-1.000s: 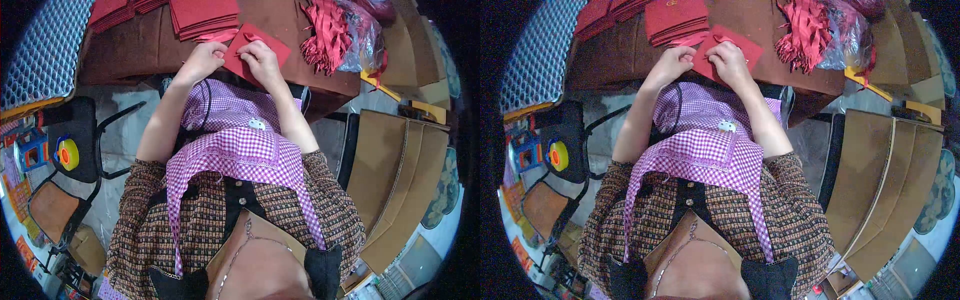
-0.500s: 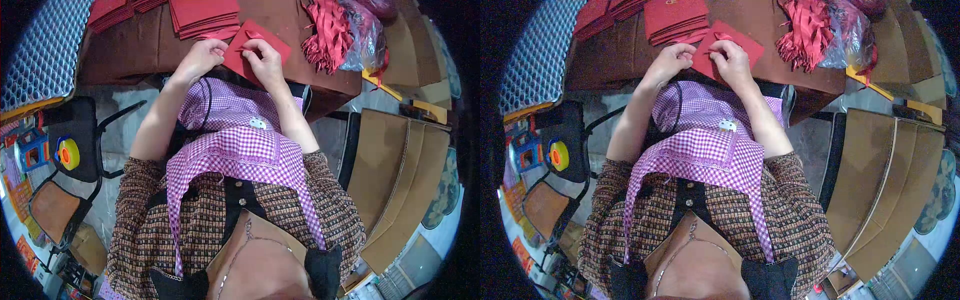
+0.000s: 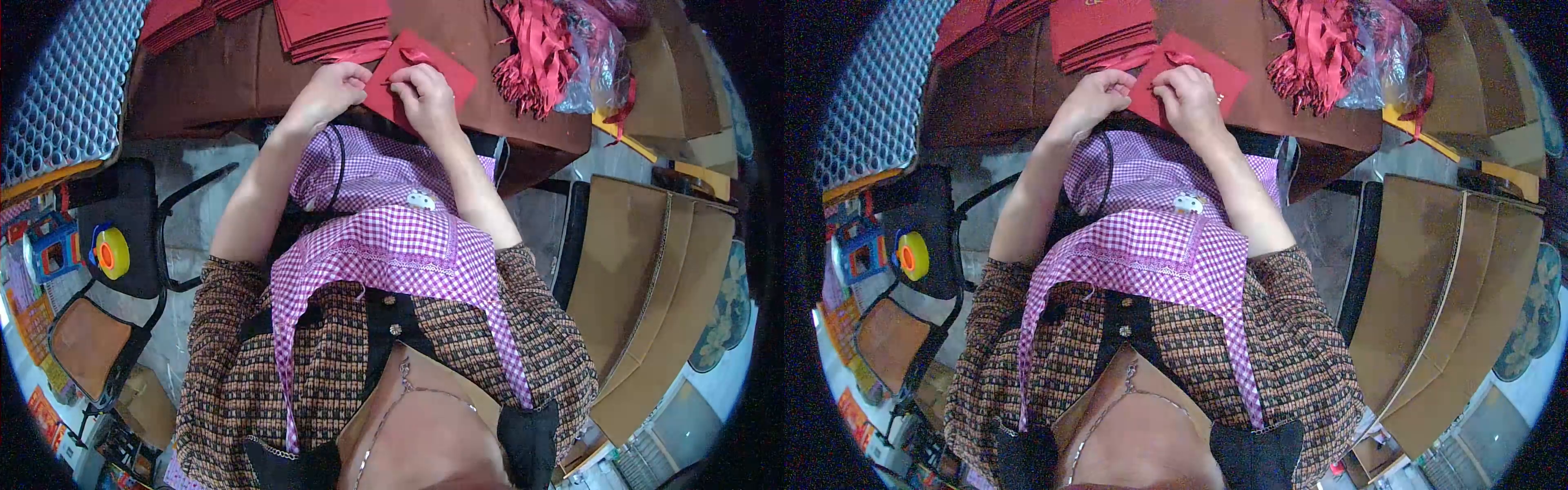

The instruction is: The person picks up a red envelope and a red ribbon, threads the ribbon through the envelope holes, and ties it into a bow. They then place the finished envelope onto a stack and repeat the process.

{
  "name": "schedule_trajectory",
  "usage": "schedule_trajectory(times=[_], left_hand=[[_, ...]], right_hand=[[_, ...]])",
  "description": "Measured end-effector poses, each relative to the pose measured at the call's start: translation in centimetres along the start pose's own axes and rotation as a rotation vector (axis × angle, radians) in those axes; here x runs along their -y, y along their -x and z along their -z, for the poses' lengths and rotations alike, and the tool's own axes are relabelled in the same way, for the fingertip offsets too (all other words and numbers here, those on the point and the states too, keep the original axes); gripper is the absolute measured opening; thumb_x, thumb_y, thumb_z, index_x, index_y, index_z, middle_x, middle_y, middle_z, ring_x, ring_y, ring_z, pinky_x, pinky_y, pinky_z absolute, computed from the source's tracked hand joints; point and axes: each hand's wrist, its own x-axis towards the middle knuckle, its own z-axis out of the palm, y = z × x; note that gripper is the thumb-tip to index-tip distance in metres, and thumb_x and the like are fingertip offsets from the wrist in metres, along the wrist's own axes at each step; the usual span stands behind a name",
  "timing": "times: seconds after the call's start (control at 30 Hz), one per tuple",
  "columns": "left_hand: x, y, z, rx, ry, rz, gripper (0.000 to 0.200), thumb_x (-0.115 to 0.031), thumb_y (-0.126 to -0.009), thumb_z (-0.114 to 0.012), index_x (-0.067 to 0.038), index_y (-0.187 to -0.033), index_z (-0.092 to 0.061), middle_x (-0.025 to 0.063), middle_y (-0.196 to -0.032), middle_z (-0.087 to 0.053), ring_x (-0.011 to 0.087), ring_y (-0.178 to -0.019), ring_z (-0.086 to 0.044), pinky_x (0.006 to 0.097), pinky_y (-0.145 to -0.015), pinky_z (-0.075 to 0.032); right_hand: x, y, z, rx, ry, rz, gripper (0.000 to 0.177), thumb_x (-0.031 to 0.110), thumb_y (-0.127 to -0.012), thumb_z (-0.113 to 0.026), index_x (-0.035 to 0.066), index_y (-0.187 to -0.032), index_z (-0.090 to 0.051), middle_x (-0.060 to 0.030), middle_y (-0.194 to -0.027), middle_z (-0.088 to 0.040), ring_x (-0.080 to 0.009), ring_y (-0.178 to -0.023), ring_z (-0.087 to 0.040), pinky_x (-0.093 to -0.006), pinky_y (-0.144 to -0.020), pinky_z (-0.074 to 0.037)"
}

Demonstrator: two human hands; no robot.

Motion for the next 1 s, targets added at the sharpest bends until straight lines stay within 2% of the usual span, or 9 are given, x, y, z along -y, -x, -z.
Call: schedule_trajectory(times=[0.33, 0.7, 0.8, 0.87, 0.93, 1.0], left_hand=[[0.3, -0.2, -0.1, -0.004, 0.024, -0.005, 0.029, -0.002, -0.075, -0.067, 0.003, -0.103, -0.061, 0.0036, -0.087, -0.061, 0.0107, -0.079, -0.055, 0.0238, -0.073, -0.046], [1.1, -0.5, -0.3, -0.102, 0.010, -0.040, 0.024, -0.001, -0.073, -0.064, 0.005, -0.096, -0.065, 0.0052, -0.081, -0.065, 0.0111, -0.074, -0.058, 0.0239, -0.068, -0.047], [1.4, -0.4, -0.5, -0.133, 0.017, -0.063, 0.022, -0.001, -0.072, -0.064, 0.005, -0.093, -0.066, 0.0065, -0.081, -0.066, 0.0124, -0.073, -0.059, 0.0251, -0.066, -0.048], [1.4, -0.5, -0.7, -0.137, -0.009, -0.058, 0.020, 0.000, -0.073, -0.064, 0.005, -0.093, -0.065, 0.0060, -0.081, -0.065, 0.0119, -0.074, -0.058, 0.0250, -0.068, -0.047], [1.5, -0.5, -0.8, -0.142, -0.035, -0.052, 0.019, 0.000, -0.074, -0.064, 0.004, -0.092, -0.065, 0.0054, -0.082, -0.065, 0.0114, -0.074, -0.058, 0.0248, -0.069, -0.047], [1.6, -0.5, -1.1, -0.200, -0.128, -0.124, 0.017, 0.001, -0.074, -0.063, 0.004, -0.090, -0.066, 0.0055, -0.079, -0.065, 0.0112, -0.071, -0.058, 0.0246, -0.066, -0.047]], right_hand=[[0.7, -0.3, 0.0, 0.073, 0.181, 0.074, 0.009, 0.010, -0.075, -0.065, 0.005, -0.081, -0.060, -0.0081, -0.080, -0.059, -0.0268, -0.083, -0.057, -0.0386, -0.074, -0.040], [1.9, -1.3, 0.4, 0.202, 0.446, 0.292, 0.008, 0.010, -0.076, -0.059, 0.005, -0.080, -0.054, -0.0094, -0.077, -0.055, -0.0271, -0.076, -0.054, -0.0391, -0.071, -0.038], [1.9, -1.2, -0.4, 0.263, 0.541, 0.295, 0.008, 0.009, -0.075, -0.058, 0.004, -0.079, -0.053, -0.0102, -0.076, -0.054, -0.0273, -0.076, -0.054, -0.0396, -0.070, -0.039], [2.2, -1.0, -0.8, 0.231, 0.552, 0.298, 0.008, 0.009, -0.075, -0.058, 0.004, -0.079, -0.053, -0.0108, -0.075, -0.055, -0.0279, -0.074, -0.054, -0.0403, -0.069, -0.039], [2.3, -0.8, -1.3, 0.195, 0.473, 0.145, 0.008, 0.009, -0.074, -0.059, 0.004, -0.078, -0.054, -0.0106, -0.072, -0.055, -0.0282, -0.070, -0.055, -0.0399, -0.066, -0.039], [2.2, -0.6, -1.7, 0.177, 0.451, 0.106, 0.007, 0.009, -0.075, -0.059, 0.002, -0.077, -0.056, -0.0137, -0.072, -0.058, -0.0314, -0.070, -0.058, -0.0420, -0.065, -0.042]])
